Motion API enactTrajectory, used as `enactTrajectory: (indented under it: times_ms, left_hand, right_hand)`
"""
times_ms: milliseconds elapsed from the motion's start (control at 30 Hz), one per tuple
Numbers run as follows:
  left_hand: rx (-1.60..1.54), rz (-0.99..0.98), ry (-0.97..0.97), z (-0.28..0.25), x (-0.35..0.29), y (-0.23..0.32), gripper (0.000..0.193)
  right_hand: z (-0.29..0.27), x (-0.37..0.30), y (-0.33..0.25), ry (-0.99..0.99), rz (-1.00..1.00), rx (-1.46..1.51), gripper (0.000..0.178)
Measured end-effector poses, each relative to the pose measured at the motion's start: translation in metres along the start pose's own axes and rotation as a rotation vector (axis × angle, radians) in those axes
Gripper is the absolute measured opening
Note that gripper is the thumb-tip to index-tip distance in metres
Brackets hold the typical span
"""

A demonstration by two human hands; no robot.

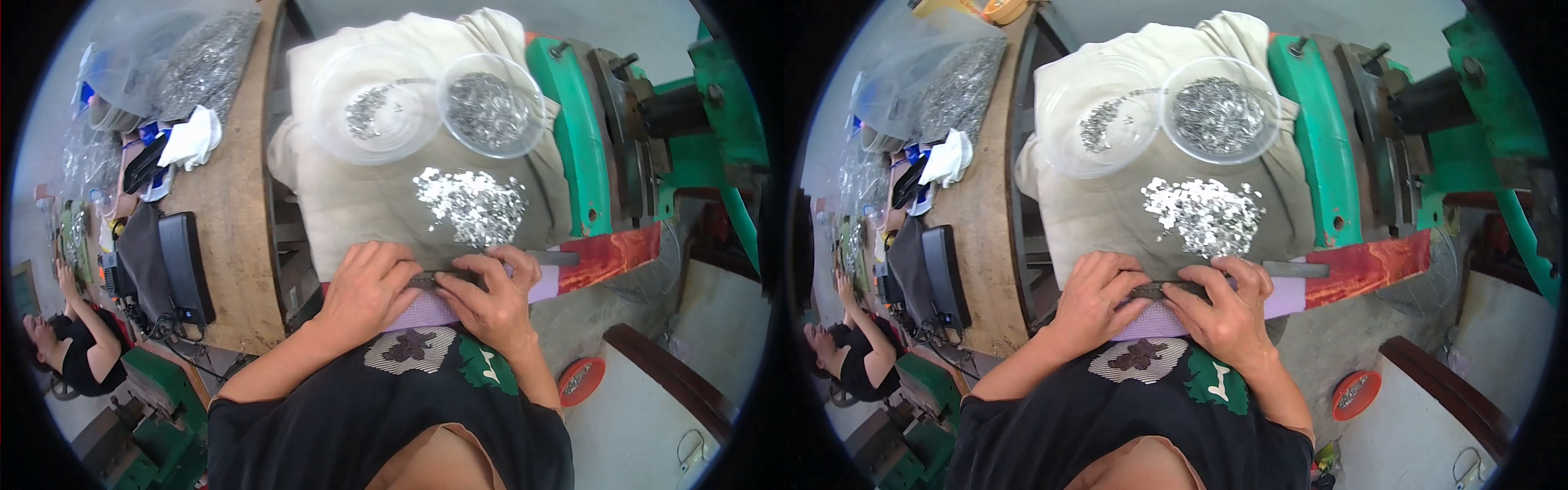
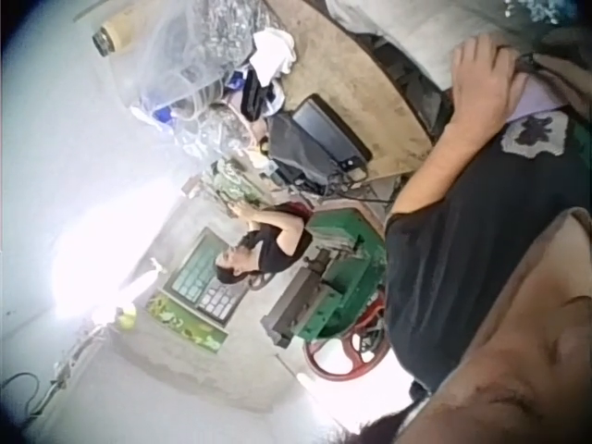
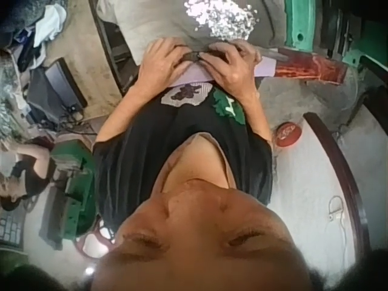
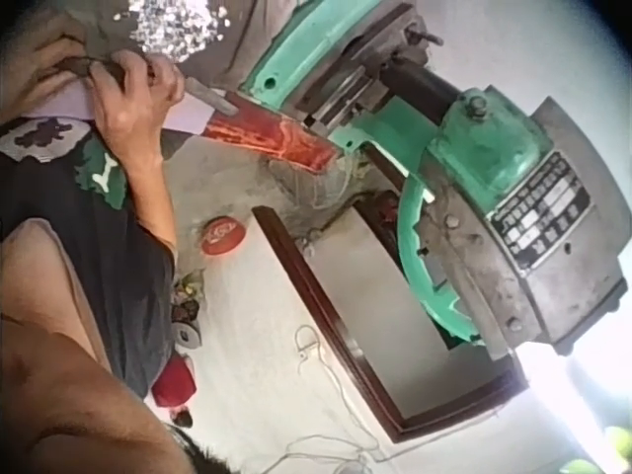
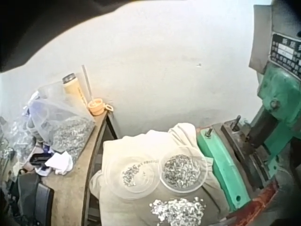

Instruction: The person removes a metal piece from a press machine, places it on the workstation, and inserts small metal plates into a grooved strip by hand. Afterward, the person handles and sorts small metal components using plastic bowls.

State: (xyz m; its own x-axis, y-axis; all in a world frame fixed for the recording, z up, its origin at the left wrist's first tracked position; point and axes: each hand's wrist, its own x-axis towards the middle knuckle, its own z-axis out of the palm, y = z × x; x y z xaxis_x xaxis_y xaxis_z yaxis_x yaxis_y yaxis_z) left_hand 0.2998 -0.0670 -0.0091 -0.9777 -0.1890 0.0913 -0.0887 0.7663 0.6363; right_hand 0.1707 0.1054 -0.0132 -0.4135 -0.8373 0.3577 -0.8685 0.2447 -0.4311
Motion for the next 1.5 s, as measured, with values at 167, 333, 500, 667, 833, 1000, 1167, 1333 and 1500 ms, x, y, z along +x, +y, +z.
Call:
enactTrajectory:
  times_ms: [167, 333, 500, 667, 833, 1000, 1167, 1333, 1500]
  left_hand:
    - [-0.092, 0.079, -0.098, -0.004, 0.007, -0.014, 0.036]
    - [-0.218, 0.126, -0.224, -0.002, 0.035, -0.023, 0.019]
    - [-0.296, 0.09, -0.173, 0.01, 0.04, -0.036, 0.014]
    - [-0.48, 0.103, -0.134, 0.004, 0.037, -0.037, 0.011]
    - [-0.466, 0.098, -0.141, -0.009, 0.034, -0.044, 0.012]
    - [-0.395, 0.043, -0.129, -0.018, 0.03, -0.049, 0.012]
    - [-0.415, 0.015, -0.195, -0.023, 0.039, -0.044, 0.014]
    - [-0.433, 0.039, -0.151, -0.02, 0.04, -0.04, 0.008]
    - [-0.42, 0.033, -0.154, -0.019, 0.037, -0.04, 0.009]
  right_hand:
    - [-0.002, 0.006, -0.007, -0.056, -0.114, -0.129, 0.02]
    - [0.0, 0.0, 0.001, -0.041, -0.265, -0.166, 0.017]
    - [0.001, 0.006, 0.015, -0.102, -0.375, -0.197, 0.021]
    - [-0.014, 0.02, 0.011, -0.2, -0.198, -0.07, 0.018]
    - [-0.003, 0.039, 0.02, -0.196, -0.033, -0.008, 0.019]
    - [0.002, 0.055, 0.008, -0.212, 0.023, -0.015, 0.019]
    - [-0.01, 0.039, 0.007, -0.154, 0.134, 0.079, 0.02]
    - [-0.009, 0.022, -0.002, -0.141, 0.093, 0.087, 0.02]
    - [-0.006, 0.014, -0.005, -0.203, 0.063, 0.047, 0.019]
